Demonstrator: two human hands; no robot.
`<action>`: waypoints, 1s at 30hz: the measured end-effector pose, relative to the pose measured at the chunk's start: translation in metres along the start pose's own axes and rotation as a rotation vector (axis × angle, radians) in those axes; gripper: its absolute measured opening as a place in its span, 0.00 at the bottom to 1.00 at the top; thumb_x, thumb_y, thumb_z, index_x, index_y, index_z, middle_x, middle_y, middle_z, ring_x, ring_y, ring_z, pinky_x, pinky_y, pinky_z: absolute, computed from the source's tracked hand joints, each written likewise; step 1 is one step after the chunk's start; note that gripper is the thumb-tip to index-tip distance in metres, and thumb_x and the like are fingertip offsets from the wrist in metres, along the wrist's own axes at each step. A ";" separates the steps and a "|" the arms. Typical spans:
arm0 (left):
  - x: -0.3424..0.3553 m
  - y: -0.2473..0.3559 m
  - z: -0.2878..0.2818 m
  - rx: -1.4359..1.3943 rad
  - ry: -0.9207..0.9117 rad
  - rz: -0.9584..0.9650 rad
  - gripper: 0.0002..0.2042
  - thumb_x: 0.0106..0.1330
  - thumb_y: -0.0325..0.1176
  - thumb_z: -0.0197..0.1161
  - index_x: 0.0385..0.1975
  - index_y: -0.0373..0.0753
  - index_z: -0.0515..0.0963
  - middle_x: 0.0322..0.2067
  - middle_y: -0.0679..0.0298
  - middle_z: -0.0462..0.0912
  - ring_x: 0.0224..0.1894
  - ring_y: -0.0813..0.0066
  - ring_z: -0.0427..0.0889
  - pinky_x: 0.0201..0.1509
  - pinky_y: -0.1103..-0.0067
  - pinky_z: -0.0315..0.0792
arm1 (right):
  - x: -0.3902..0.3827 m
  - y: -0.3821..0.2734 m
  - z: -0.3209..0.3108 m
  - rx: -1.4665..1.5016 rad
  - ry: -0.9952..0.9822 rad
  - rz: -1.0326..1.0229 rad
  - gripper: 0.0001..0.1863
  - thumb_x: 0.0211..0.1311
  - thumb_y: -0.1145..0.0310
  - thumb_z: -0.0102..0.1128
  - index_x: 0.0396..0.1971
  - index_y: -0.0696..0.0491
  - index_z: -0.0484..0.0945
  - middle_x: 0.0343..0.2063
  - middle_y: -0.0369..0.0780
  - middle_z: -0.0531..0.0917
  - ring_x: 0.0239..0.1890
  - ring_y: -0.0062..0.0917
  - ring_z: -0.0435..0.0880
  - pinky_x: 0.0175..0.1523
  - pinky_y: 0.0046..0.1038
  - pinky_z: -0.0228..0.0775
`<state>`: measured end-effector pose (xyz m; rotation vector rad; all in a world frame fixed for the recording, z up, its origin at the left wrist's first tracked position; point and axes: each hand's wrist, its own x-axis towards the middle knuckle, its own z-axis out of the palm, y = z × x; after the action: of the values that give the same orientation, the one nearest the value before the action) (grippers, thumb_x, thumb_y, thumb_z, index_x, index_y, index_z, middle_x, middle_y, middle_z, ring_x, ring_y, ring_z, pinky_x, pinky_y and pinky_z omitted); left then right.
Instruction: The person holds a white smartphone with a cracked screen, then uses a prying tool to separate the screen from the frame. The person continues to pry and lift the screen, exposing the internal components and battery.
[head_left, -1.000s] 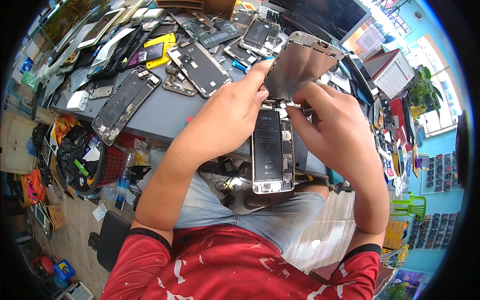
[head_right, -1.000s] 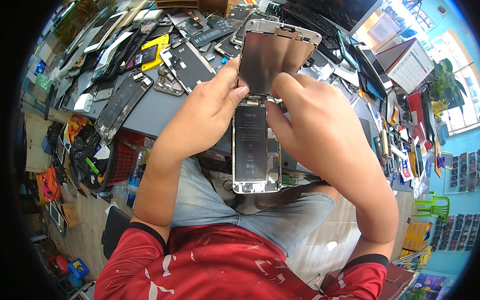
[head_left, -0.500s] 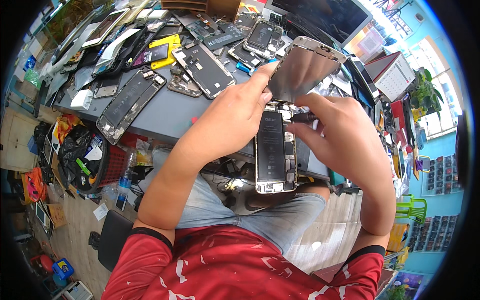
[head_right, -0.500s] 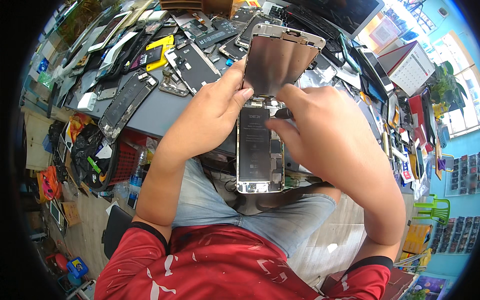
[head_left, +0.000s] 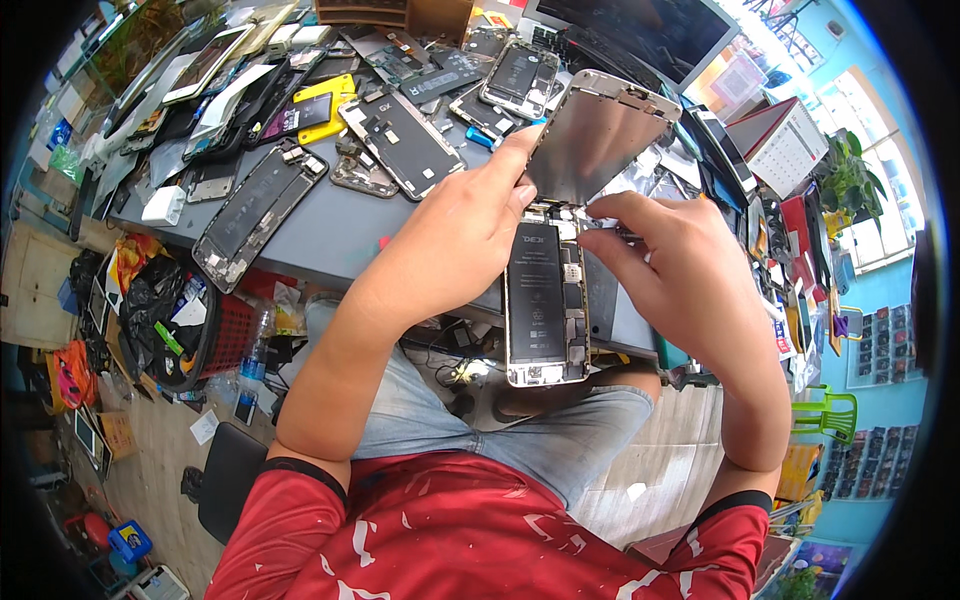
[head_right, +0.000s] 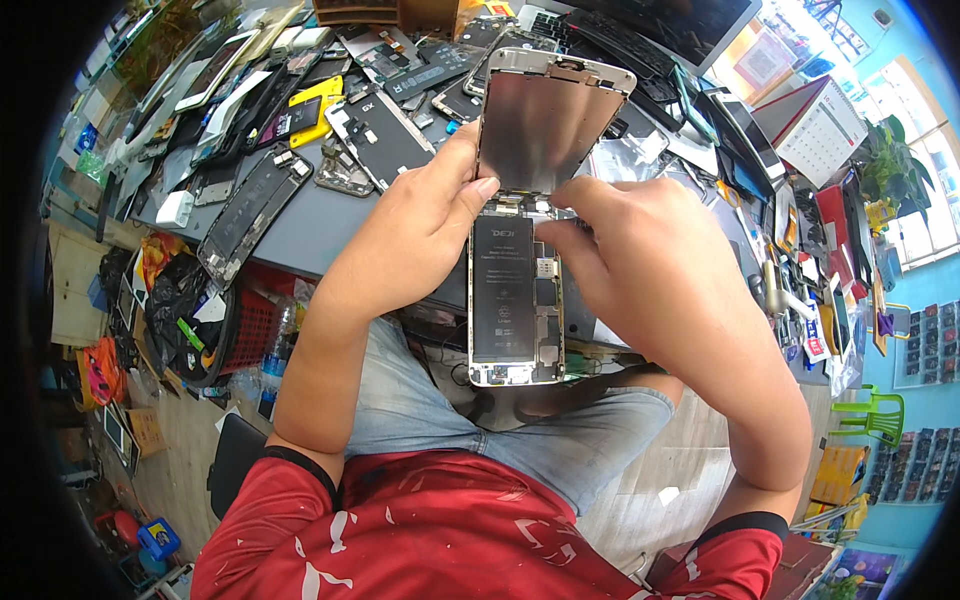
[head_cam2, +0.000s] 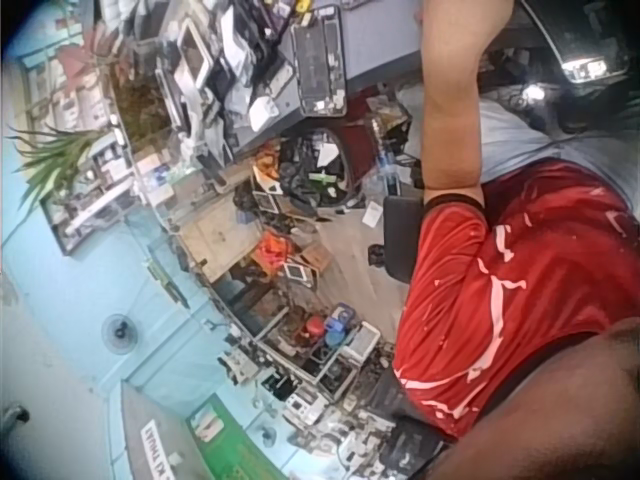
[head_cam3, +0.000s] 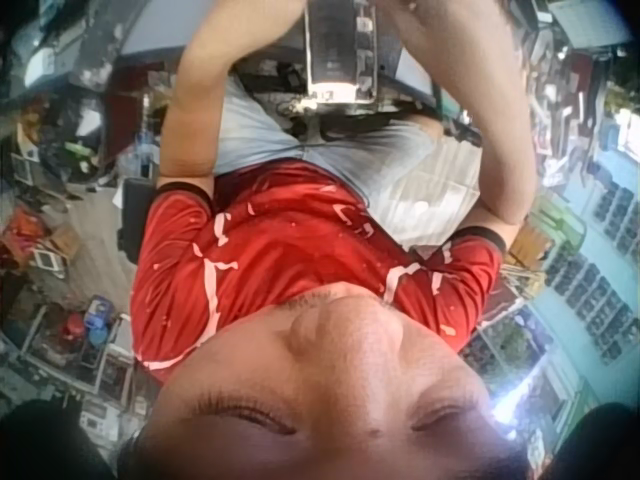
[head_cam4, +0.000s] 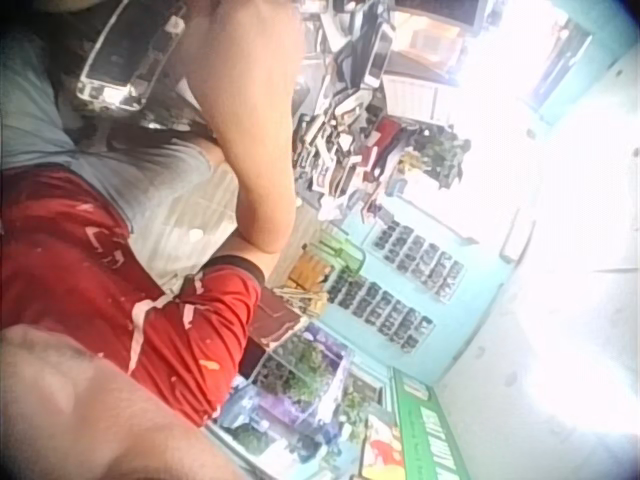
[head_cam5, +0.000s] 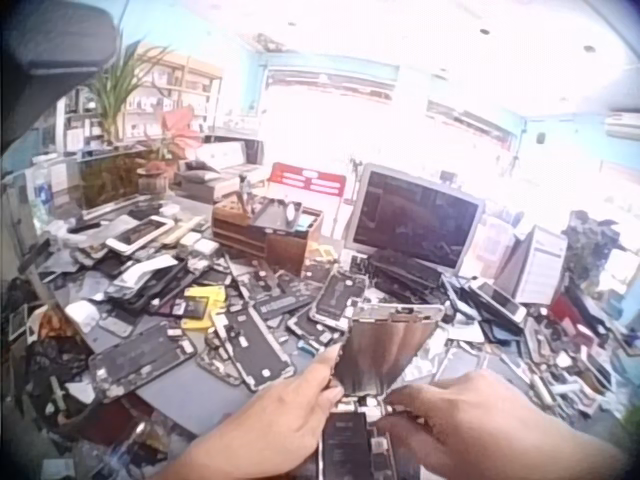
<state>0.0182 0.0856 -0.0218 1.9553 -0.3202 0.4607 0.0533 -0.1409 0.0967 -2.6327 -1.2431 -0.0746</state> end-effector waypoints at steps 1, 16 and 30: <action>0.000 -0.001 0.000 0.005 0.003 0.010 0.26 0.88 0.30 0.55 0.82 0.31 0.66 0.49 0.32 0.88 0.53 0.26 0.87 0.59 0.45 0.77 | -0.001 -0.002 0.000 0.038 0.023 -0.001 0.17 0.69 0.68 0.78 0.52 0.61 0.87 0.33 0.54 0.91 0.35 0.53 0.92 0.44 0.48 0.84; 0.000 0.000 -0.001 -0.007 0.007 -0.017 0.26 0.87 0.29 0.55 0.81 0.33 0.66 0.44 0.35 0.89 0.50 0.28 0.88 0.56 0.48 0.78 | -0.063 -0.022 -0.007 0.276 0.149 0.129 0.13 0.64 0.82 0.79 0.48 0.60 0.91 0.41 0.43 0.93 0.39 0.29 0.94 0.43 0.29 0.86; 0.001 -0.004 -0.001 0.003 0.003 -0.012 0.24 0.88 0.31 0.57 0.79 0.30 0.68 0.43 0.42 0.90 0.47 0.34 0.90 0.55 0.56 0.81 | -0.109 -0.022 0.010 0.374 0.116 0.074 0.15 0.65 0.84 0.79 0.50 0.59 0.90 0.42 0.47 0.93 0.40 0.40 0.96 0.44 0.34 0.88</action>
<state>0.0204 0.0878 -0.0244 1.9581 -0.3066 0.4563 -0.0339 -0.2080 0.0757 -2.3133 -1.0089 0.0167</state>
